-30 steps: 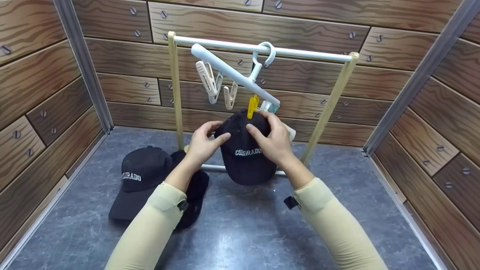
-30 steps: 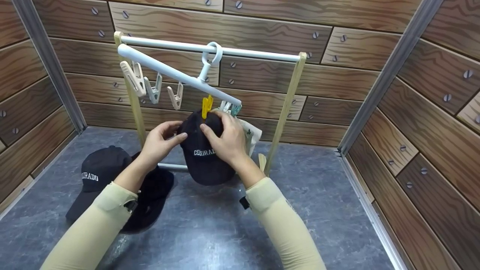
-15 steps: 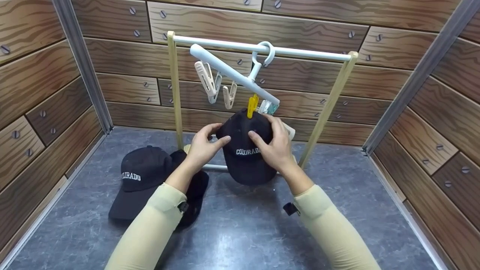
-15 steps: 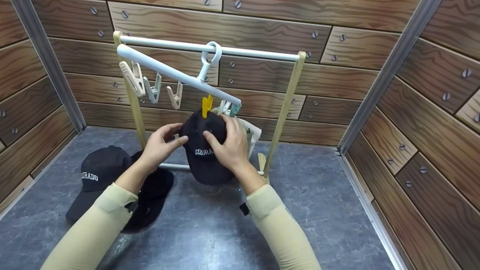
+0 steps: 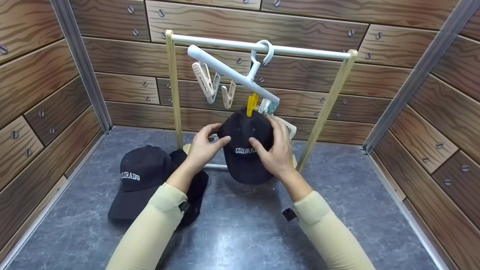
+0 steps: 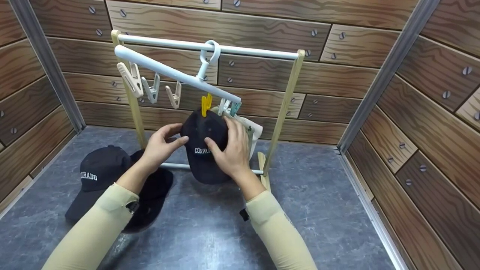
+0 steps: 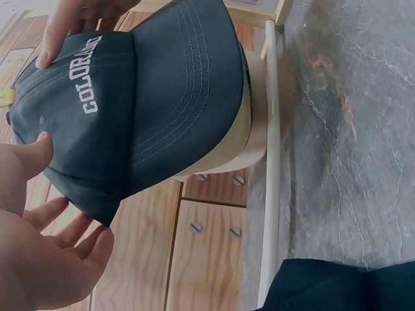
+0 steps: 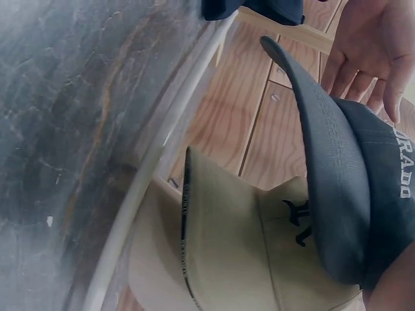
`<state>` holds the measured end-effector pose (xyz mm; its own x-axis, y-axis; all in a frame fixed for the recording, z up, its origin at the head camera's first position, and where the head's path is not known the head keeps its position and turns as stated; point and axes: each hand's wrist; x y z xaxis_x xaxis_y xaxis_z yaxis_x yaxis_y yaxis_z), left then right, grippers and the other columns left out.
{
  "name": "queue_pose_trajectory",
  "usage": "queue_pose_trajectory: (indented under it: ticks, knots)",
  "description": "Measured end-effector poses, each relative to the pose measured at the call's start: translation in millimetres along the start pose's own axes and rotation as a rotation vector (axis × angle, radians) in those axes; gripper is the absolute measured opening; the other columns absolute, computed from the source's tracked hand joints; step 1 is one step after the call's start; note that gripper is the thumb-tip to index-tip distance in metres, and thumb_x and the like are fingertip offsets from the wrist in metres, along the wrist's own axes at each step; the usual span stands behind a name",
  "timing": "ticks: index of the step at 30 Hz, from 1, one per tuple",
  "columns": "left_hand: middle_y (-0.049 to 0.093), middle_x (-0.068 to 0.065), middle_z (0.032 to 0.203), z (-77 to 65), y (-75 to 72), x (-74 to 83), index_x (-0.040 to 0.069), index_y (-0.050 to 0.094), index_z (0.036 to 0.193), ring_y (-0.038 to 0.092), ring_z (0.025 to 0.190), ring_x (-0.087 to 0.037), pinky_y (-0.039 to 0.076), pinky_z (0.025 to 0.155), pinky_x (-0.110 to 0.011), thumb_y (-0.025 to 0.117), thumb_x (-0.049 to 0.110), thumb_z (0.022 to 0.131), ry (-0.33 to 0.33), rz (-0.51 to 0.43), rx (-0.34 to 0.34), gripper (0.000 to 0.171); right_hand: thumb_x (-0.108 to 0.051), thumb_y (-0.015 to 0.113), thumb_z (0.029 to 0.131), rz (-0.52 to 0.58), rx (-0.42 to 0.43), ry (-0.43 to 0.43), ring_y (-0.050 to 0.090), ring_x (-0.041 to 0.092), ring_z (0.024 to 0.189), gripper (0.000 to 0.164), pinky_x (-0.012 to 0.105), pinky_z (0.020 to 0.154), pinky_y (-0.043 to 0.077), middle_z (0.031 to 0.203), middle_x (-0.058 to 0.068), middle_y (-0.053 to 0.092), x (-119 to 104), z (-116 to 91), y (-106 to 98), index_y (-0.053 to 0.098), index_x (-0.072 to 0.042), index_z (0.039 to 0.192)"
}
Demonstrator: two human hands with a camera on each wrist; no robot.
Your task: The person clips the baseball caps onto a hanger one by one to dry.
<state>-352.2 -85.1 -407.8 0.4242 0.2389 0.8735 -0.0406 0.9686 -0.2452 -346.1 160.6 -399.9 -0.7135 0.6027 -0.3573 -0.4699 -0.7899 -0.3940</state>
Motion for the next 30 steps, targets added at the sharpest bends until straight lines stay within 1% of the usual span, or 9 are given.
queue_pose_trajectory:
  ticks: [6,9,13,17,21,26,30]
  knots:
    - [0.059,-0.013,0.14,-0.8,-0.1,-2.9,0.002,0.058,0.14,0.053,0.133,-0.026,0.041,0.111,-0.047,0.079,0.032,0.091,-0.029,-0.008,-0.003,0.061,-0.039,0.08,0.088,0.008,0.002,-0.001,0.044,0.024,0.137,0.077,0.044,0.113,0.035,0.147,0.013,0.051,3.1,-7.3,-0.7,0.048,-0.003,0.148]
    - [0.057,-0.014,0.141,-2.0,-0.3,-3.9,0.001,0.056,0.141,0.051,0.134,-0.028,0.04,0.112,-0.047,0.079,0.033,0.091,-0.037,-0.017,-0.01,0.064,-0.036,0.081,0.088,0.02,0.009,0.0,0.045,0.024,0.137,0.077,0.044,0.113,0.035,0.146,0.012,0.05,4.6,-10.6,-1.1,0.048,-0.003,0.148]
    - [0.056,-0.015,0.143,-4.1,-1.2,-5.7,0.002,0.055,0.143,0.049,0.137,-0.032,0.04,0.112,-0.047,0.079,0.035,0.091,-0.043,-0.017,-0.017,0.065,-0.036,0.08,0.089,0.012,0.012,0.002,0.044,0.024,0.137,0.077,0.043,0.114,0.035,0.147,0.011,0.049,7.0,-15.3,-2.0,0.046,-0.003,0.149]
    - [0.055,-0.015,0.144,-6.4,-1.6,-7.1,0.003,0.055,0.143,0.048,0.138,-0.034,0.04,0.112,-0.045,0.078,0.036,0.092,-0.047,-0.015,-0.016,0.066,-0.038,0.08,0.089,-0.013,0.014,0.007,0.043,0.025,0.138,0.08,0.043,0.115,0.034,0.148,0.014,0.047,9.6,-20.9,-2.6,0.045,-0.001,0.15]
    - [0.055,-0.017,0.145,-9.3,-1.5,-9.0,0.002,0.054,0.143,0.048,0.138,-0.035,0.04,0.112,-0.045,0.078,0.034,0.092,-0.053,-0.033,-0.027,0.065,-0.039,0.081,0.087,-0.027,0.012,0.03,0.042,0.027,0.139,0.082,0.044,0.115,0.034,0.149,0.017,0.045,11.4,-26.9,-3.2,0.044,0.0,0.15]
    - [0.054,-0.014,0.146,-15.1,-1.4,-10.5,0.004,0.054,0.144,0.048,0.138,-0.031,0.04,0.113,-0.045,0.078,0.034,0.092,-0.073,-0.045,-0.036,0.064,-0.042,0.08,0.088,-0.025,-0.008,0.071,0.043,0.024,0.139,0.083,0.043,0.114,0.035,0.15,0.015,0.044,11.8,-34.5,-4.5,0.043,-0.002,0.151]
    - [0.054,-0.014,0.146,-19.9,-2.2,-12.9,0.003,0.053,0.145,0.048,0.137,-0.029,0.039,0.113,-0.047,0.078,0.033,0.092,-0.081,-0.048,-0.043,0.066,-0.041,0.08,0.088,-0.015,-0.012,0.068,0.043,0.024,0.139,0.083,0.044,0.114,0.035,0.15,0.015,0.044,11.0,-40.3,-4.8,0.044,-0.001,0.15]
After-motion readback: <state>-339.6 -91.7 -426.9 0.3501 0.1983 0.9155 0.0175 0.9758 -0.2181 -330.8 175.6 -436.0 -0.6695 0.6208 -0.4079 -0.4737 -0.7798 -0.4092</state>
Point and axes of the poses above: each hand's wrist, its own z-axis towards the middle knuckle, its own y-axis out of the palm, x = y × z
